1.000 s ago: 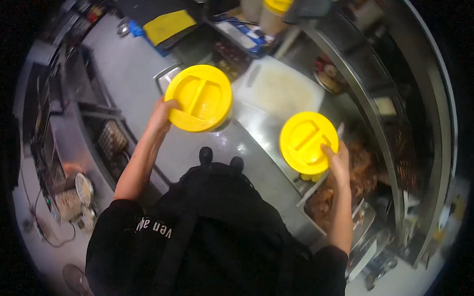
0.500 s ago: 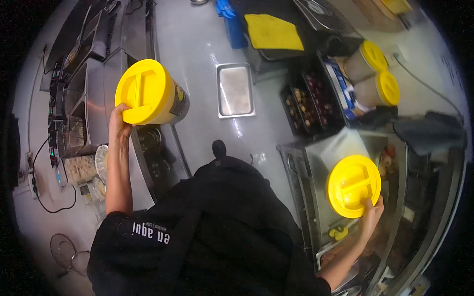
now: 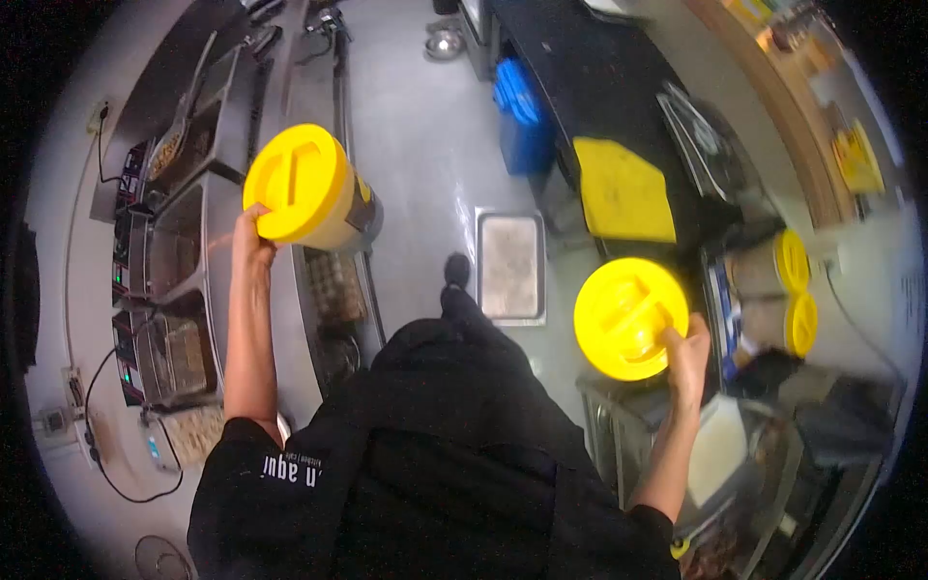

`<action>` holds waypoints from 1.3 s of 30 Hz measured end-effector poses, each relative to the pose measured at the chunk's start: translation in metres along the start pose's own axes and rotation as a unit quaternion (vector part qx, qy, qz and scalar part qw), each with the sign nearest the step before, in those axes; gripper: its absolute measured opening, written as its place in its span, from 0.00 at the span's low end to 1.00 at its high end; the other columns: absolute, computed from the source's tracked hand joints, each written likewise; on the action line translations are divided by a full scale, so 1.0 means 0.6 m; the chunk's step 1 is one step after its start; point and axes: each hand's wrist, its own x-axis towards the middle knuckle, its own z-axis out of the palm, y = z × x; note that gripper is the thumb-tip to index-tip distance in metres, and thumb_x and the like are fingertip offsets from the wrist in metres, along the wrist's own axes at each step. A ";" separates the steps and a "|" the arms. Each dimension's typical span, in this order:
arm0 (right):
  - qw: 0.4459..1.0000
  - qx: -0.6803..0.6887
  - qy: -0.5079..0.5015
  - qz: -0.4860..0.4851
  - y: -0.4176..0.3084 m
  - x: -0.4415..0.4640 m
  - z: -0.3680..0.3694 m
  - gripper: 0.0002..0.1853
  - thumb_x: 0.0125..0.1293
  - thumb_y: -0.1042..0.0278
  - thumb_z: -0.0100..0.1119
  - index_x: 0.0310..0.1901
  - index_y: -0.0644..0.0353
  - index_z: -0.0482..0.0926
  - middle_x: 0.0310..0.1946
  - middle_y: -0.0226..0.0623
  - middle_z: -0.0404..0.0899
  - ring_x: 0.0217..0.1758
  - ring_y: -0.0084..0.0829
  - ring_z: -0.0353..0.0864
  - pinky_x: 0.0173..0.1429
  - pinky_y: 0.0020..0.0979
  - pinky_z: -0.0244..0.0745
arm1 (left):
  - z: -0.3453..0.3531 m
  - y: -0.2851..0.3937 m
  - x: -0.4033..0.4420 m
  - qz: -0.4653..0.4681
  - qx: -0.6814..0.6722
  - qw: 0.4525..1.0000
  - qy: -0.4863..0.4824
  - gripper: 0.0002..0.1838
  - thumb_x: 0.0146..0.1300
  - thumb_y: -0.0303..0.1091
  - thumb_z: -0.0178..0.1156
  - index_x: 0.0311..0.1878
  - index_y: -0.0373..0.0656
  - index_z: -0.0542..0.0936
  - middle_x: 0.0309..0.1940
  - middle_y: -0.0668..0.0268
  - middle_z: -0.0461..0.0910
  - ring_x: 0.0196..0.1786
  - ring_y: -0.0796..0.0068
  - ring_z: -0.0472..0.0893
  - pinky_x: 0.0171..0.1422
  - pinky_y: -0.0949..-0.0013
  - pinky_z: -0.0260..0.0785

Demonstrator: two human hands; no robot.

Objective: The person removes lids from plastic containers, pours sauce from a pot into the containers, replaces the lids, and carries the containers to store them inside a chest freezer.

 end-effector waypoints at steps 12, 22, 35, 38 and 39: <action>0.999 0.014 -0.035 0.013 -0.288 0.433 0.470 0.08 0.48 0.73 0.57 0.29 0.63 0.68 0.21 0.35 0.71 0.16 0.25 0.72 0.15 0.25 0.65 | 0.106 0.117 0.368 -0.024 0.018 0.999 0.027 0.22 0.45 0.24 0.52 0.48 0.31 0.74 0.38 0.58 0.79 0.37 0.63 0.81 0.44 0.67 0.74; 0.999 -0.005 -0.036 -0.017 -0.499 0.809 0.734 0.09 0.49 0.74 0.54 0.33 0.67 0.71 0.25 0.37 0.74 0.28 0.25 0.75 0.32 0.26 0.69 | 0.311 0.174 0.803 0.012 -0.031 0.998 0.053 0.23 0.41 0.26 0.59 0.44 0.32 0.69 0.32 0.58 0.77 0.27 0.66 0.79 0.19 0.69 0.69; 0.996 0.003 -0.083 0.026 -0.734 1.320 1.089 0.10 0.49 0.77 0.55 0.24 0.58 0.62 0.17 0.32 0.66 0.13 0.25 0.69 0.13 0.26 0.62 | 0.591 0.364 1.316 -0.070 -0.005 0.995 0.065 0.20 0.45 0.25 0.54 0.46 0.32 0.74 0.37 0.59 0.78 0.37 0.64 0.80 0.39 0.67 0.72; 0.991 0.001 -0.135 -0.007 -0.812 1.447 1.196 0.11 0.49 0.76 0.56 0.25 0.57 0.61 0.17 0.32 0.66 0.13 0.25 0.69 0.12 0.26 0.63 | 0.591 0.420 1.427 -0.065 -0.051 0.994 0.071 0.20 0.47 0.27 0.53 0.46 0.35 0.75 0.34 0.62 0.79 0.30 0.67 0.80 0.26 0.70 0.70; 0.988 -0.006 -0.151 -0.015 -0.832 1.479 1.229 0.11 0.50 0.76 0.56 0.25 0.57 0.61 0.18 0.32 0.66 0.13 0.25 0.69 0.12 0.25 0.63 | 0.591 0.438 1.447 -0.078 -0.076 0.992 0.061 0.20 0.47 0.28 0.53 0.47 0.36 0.75 0.32 0.63 0.80 0.28 0.68 0.80 0.22 0.71 0.68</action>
